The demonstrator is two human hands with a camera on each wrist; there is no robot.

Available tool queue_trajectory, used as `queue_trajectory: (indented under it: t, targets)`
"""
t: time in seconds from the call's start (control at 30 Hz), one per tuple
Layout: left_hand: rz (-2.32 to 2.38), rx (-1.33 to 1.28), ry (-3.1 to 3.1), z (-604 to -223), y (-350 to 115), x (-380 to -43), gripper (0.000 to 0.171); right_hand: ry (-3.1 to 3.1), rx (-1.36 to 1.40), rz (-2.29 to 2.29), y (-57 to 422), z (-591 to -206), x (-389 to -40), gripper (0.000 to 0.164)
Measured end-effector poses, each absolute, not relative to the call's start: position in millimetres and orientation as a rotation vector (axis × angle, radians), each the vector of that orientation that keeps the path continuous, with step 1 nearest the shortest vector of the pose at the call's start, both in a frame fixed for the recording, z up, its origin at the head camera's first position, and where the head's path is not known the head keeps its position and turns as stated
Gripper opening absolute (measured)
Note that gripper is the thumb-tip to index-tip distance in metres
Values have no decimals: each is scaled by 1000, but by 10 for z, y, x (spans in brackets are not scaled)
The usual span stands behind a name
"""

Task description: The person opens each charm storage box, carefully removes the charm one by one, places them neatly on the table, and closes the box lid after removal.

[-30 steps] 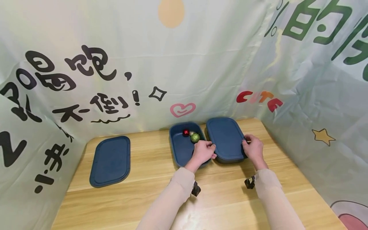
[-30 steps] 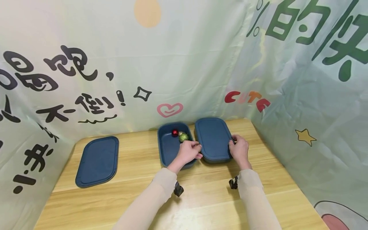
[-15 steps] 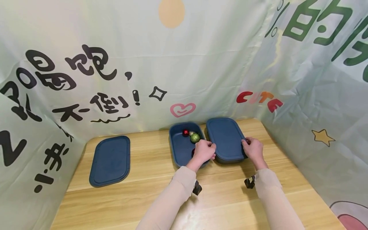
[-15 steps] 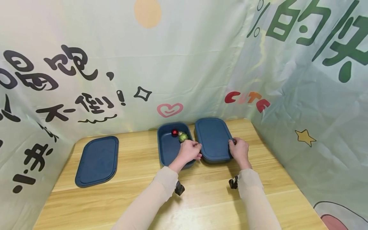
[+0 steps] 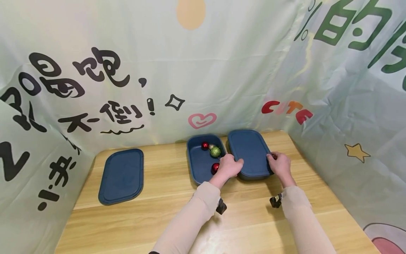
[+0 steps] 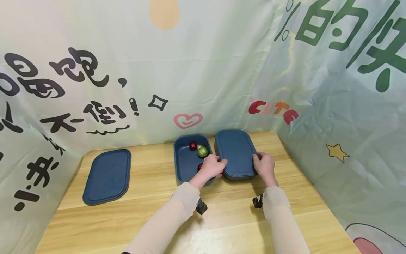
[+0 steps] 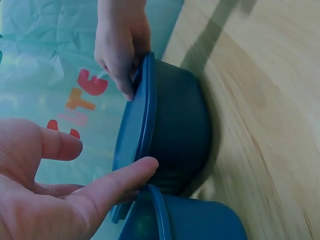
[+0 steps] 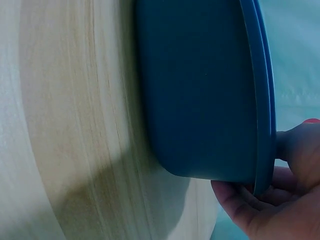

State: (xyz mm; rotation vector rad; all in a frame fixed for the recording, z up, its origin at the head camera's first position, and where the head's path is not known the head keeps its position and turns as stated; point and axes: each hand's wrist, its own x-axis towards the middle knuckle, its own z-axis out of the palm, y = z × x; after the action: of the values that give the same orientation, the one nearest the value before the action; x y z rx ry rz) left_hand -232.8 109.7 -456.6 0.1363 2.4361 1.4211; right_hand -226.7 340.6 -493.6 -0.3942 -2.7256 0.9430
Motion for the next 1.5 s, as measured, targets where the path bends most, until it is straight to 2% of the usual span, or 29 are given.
queue_trajectory:
  t: [0.17, 0.3, 0.37, 0.53, 0.6, 0.87, 1.0, 1.1, 1.17, 1.4, 1.5]
  targets:
    - [1382, 131, 2442, -4520, 1128, -2272, 31, -2726, -389, 943, 3407, -4925, -2265, 41]
    - [1403, 142, 2427, -4574, 1214, -2204, 49, -2731, -387, 937, 3399, -4914, -2259, 42]
    - [1414, 159, 2475, -4771, 1304, -2214, 60, -2733, -386, 941, 3395, -4913, -2256, 42]
    - [1571, 96, 2418, -4940, 1426, -2069, 78, -2737, -387, 945, 3394, -4924, -2248, 42]
    - [1659, 32, 2340, -4829, 1420, -1962, 81, -2738, -387, 939, 3398, -4928, -2247, 42]
    - [1737, -49, 2379, -4850, 1382, -1996, 70, -2717, -435, 985, 3392, -4938, -2263, 44]
    - [1717, -16, 2436, -5167, 1449, -2161, 66, -2706, -449, 1001, 3380, -4947, -2265, 42]
    - [1700, -5, 2457, -5413, 1525, -2258, 68, -2709, -445, 995, 3370, -4947, -2270, 41]
    - [1705, 1, 2451, -5446, 1535, -2259, 71, -2711, -444, 985, 3361, -4944, -2272, 40]
    - [1750, 16, 2351, -4970, 1371, -2017, 72, -2726, -462, 949, 3354, -4935, -2285, 41]
    - [1743, 21, 2338, -4878, 1349, -1966, 73, -2734, -466, 959, 3349, -4925, -2286, 42]
